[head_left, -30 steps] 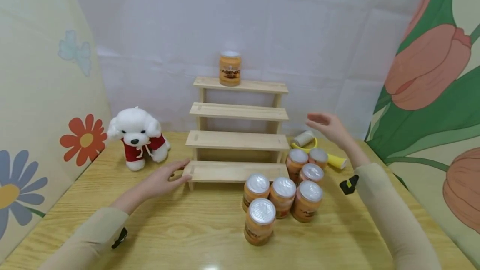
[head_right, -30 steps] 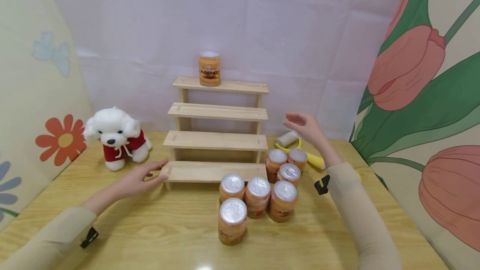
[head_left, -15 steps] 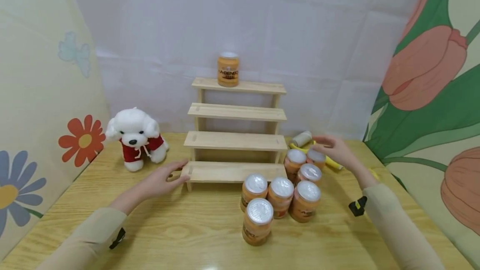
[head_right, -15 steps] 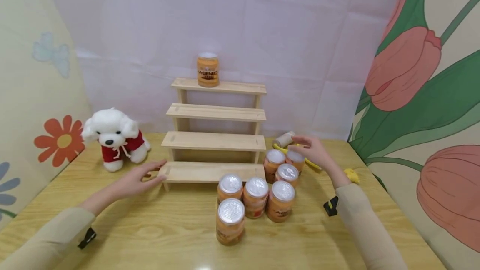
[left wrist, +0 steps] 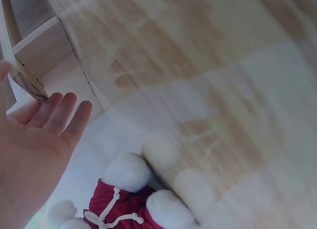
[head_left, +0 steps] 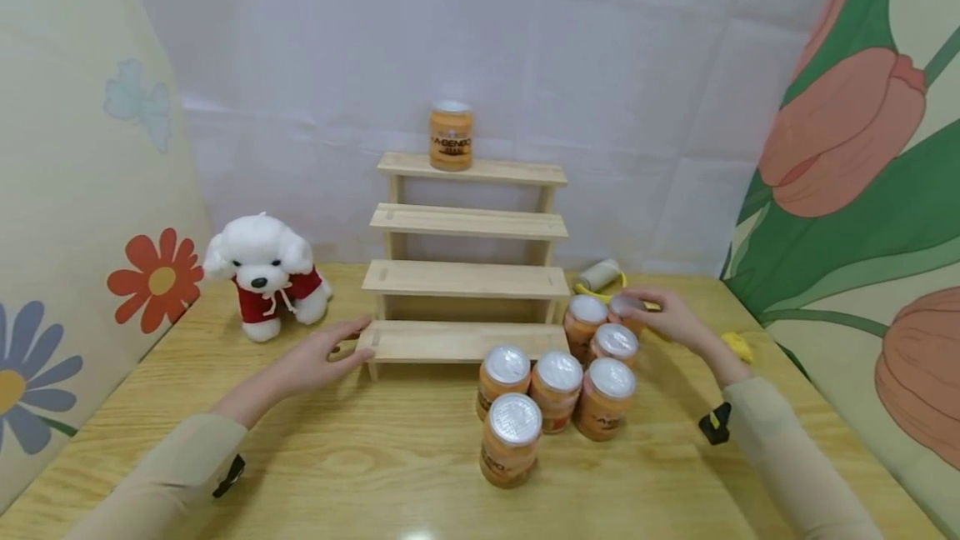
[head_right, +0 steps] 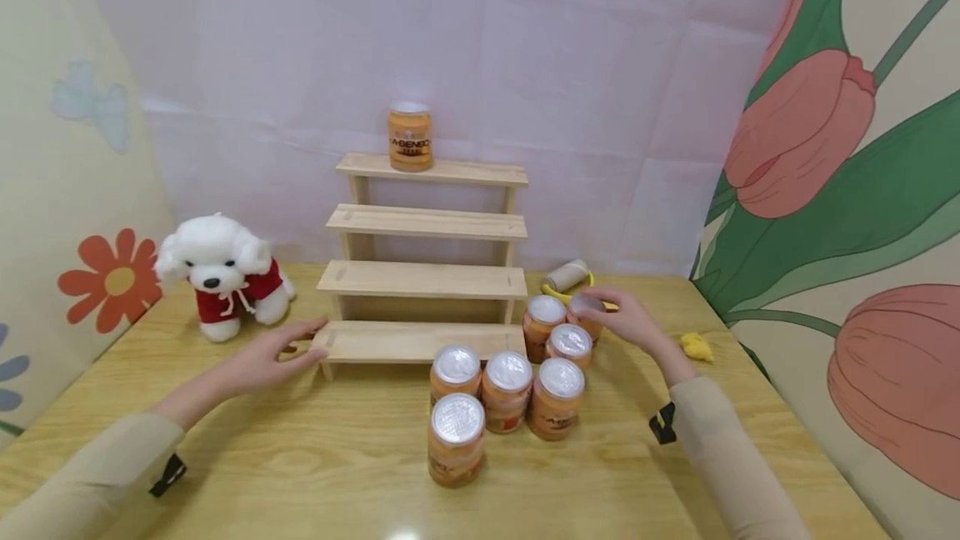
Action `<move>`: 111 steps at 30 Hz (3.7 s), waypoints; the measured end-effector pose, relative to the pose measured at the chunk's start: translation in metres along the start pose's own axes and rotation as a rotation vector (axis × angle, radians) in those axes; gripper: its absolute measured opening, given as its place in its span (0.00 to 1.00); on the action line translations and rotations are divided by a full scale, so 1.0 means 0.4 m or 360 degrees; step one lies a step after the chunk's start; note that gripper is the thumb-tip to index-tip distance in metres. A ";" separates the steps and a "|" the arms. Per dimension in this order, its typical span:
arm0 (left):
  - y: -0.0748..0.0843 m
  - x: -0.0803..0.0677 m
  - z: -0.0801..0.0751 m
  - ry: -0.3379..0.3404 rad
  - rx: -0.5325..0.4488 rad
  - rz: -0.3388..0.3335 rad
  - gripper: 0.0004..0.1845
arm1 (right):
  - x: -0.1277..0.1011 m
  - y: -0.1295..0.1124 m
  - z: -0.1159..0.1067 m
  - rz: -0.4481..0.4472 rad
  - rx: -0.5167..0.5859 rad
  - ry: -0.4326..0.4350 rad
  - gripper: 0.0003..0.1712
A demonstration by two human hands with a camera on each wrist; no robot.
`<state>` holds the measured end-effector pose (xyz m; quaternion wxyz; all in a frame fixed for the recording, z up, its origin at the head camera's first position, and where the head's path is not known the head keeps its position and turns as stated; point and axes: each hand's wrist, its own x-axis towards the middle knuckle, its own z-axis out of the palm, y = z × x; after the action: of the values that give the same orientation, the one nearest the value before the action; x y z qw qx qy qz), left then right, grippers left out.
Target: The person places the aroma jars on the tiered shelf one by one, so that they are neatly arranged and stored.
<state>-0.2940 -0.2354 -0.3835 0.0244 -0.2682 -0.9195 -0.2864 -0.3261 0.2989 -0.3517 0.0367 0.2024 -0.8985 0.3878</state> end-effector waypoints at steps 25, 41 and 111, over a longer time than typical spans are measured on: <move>0.003 -0.003 -0.007 0.0002 0.0020 -0.0014 0.34 | -0.013 0.023 0.014 0.0127 -0.0158 0.0112 0.36; -0.004 -0.002 0.003 0.0015 0.0047 -0.0002 0.34 | -0.015 0.033 0.038 0.0277 -0.0021 0.0191 0.34; -0.004 -0.013 0.002 -0.0010 -0.0091 -0.0079 0.37 | 0.215 -0.353 -0.081 0.0078 0.0241 0.0698 0.39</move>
<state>-0.2903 -0.2385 -0.3858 0.0067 -0.2467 -0.9174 -0.3123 -0.3524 0.2059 -0.2135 0.2063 0.0935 -0.8420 0.4896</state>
